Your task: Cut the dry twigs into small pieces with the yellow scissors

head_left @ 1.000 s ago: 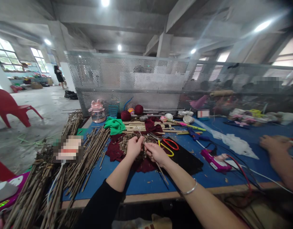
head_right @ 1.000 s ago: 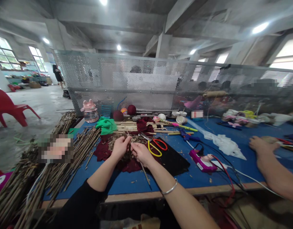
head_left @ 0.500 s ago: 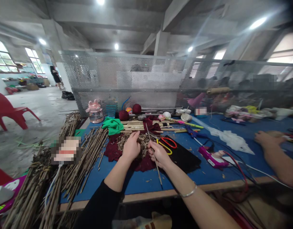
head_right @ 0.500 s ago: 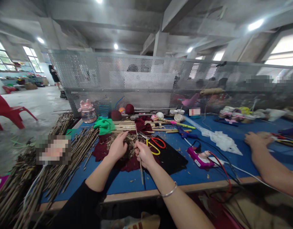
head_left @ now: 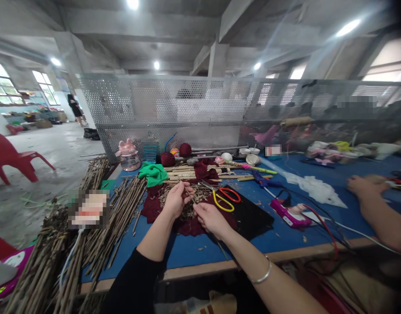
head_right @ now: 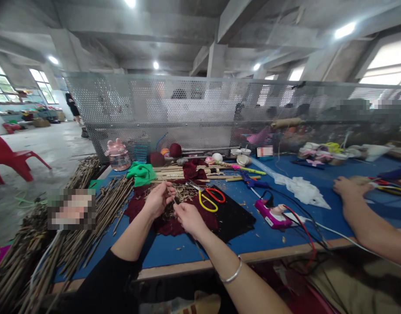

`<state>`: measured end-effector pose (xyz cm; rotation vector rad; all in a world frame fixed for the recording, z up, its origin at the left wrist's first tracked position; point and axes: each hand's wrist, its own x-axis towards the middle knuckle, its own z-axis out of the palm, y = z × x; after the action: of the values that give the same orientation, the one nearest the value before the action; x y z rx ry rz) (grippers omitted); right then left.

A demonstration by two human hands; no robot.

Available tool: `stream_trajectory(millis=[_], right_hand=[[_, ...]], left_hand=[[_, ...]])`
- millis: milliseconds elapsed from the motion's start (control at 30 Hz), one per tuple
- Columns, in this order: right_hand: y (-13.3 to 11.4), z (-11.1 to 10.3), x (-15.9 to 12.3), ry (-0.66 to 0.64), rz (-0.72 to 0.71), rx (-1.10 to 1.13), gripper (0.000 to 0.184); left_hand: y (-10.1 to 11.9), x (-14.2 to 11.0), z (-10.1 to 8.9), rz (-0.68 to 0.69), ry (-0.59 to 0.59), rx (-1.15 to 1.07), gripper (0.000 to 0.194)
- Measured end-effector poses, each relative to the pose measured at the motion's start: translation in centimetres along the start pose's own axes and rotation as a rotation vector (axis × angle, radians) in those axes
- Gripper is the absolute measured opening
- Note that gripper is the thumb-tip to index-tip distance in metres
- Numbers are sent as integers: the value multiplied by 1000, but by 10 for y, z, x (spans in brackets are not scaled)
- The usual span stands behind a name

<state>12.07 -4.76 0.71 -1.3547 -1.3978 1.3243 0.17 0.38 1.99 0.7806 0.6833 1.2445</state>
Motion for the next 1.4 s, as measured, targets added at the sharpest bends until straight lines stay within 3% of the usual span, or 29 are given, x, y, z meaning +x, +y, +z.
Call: stream_trajectory(millis=[100,233,400,600,733,800,900,1033,1133,1200,1300,1400], right_hand=[[-3,-7,4,90,-174,-153,34],[-8,-13,1,164,-308,-421,29],[-16,-12,-11,256,-485,-769,29],[-22,-25,-6,66,-712,-978,31],[-28,-40,1,-28,-738,-990,35],[-30,-46,4,-32,-740,-1008,37],[-33,-52,9,36,-813,-1090,37],[-35,-46,13,133,-966,-1125,34],[-34,-40,18,224,-1062,-1103,29],[-31,-41,25,361,-1104,-1067,28],[-20,-56,39,566,-1023,-1003,33],[-4,-80,52,567,-579,-1112,23]], left_hand=[[-2,-4,6,-41,-114,-44,25],[2,-4,6,57,-39,-125,23],[10,1,-2,7,-47,-202,21],[13,-2,0,-247,-112,-272,20],[11,-5,0,-392,-205,-139,17],[8,-7,0,-394,-238,-88,16],[1,-10,2,-332,-283,-63,18],[-9,-13,5,-454,-385,73,10],[-12,-12,6,-419,-351,141,6],[-10,-11,7,-370,-304,161,11],[-5,-8,6,-274,-252,149,24],[0,-3,3,-129,-184,107,29]])
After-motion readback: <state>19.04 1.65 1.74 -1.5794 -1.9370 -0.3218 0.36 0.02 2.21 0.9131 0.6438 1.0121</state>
